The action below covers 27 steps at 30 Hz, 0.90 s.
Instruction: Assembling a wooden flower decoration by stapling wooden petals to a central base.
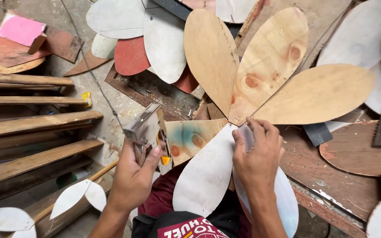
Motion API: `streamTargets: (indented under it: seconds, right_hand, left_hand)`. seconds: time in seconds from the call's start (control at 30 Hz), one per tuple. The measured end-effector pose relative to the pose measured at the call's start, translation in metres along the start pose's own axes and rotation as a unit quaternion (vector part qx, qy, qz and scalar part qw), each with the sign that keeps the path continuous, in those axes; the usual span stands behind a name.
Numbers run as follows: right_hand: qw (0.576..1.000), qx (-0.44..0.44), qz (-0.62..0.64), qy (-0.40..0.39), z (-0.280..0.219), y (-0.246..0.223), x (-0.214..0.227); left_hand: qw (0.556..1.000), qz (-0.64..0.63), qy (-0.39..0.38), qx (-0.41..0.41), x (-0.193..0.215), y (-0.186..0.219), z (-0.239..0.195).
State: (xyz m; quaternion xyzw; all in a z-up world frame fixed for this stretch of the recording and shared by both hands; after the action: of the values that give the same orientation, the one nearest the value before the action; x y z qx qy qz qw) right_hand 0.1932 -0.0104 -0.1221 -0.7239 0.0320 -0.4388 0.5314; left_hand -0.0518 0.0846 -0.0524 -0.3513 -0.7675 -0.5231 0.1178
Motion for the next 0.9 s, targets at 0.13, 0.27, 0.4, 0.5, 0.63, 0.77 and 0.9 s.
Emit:
streamTargets:
  seconds: [0.13, 0.27, 0.4, 0.5, 0.63, 0.77, 0.9]
  right_hand:
    - [0.999, 0.042, -0.009, 0.028, 0.0, 0.003, -0.014]
    - [0.988, 0.111, -0.091, 0.053, -0.002, 0.005, -0.023]
    - [0.985, 0.125, -0.101, 0.064, -0.007, -0.003, -0.017]
    - [0.999, 0.041, -0.035, 0.007, -0.019, -0.001, -0.018]
    - [0.989, 0.067, -0.115, 0.061, -0.059, -0.013, -0.023]
    - [0.984, 0.053, -0.156, 0.059, -0.083, -0.001, -0.05]
    - [0.993, -0.03, -0.108, 0.028, -0.067, 0.001, -0.053]
  left_hand:
    - [0.998, -0.053, 0.012, 0.007, 0.01, -0.031, -0.005]
    - [0.999, -0.044, 0.008, 0.029, 0.026, -0.043, -0.011]
    - [0.998, -0.064, 0.007, 0.003, 0.038, -0.051, -0.014]
    - [0.995, -0.099, 0.015, -0.027, 0.049, -0.059, -0.018]
    - [0.994, -0.108, 0.03, -0.005, 0.061, -0.064, -0.016]
    - [0.997, -0.078, 0.026, -0.001, 0.067, -0.053, -0.004]
    - [0.997, -0.035, 0.018, -0.07, 0.079, -0.008, 0.022]
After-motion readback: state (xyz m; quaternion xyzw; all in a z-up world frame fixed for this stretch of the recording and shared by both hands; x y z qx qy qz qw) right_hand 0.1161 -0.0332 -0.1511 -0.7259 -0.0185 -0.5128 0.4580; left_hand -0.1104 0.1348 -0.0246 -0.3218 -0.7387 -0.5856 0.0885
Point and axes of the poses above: each hand's wrist, its own z-axis towards the middle knuckle, its own x-axis out of the back of the hand, y = z × x, the point moved 7 cm from there along z, towards the middle knuckle, and after that the axes turned 13 degrees about z, right-handed, at the moved point
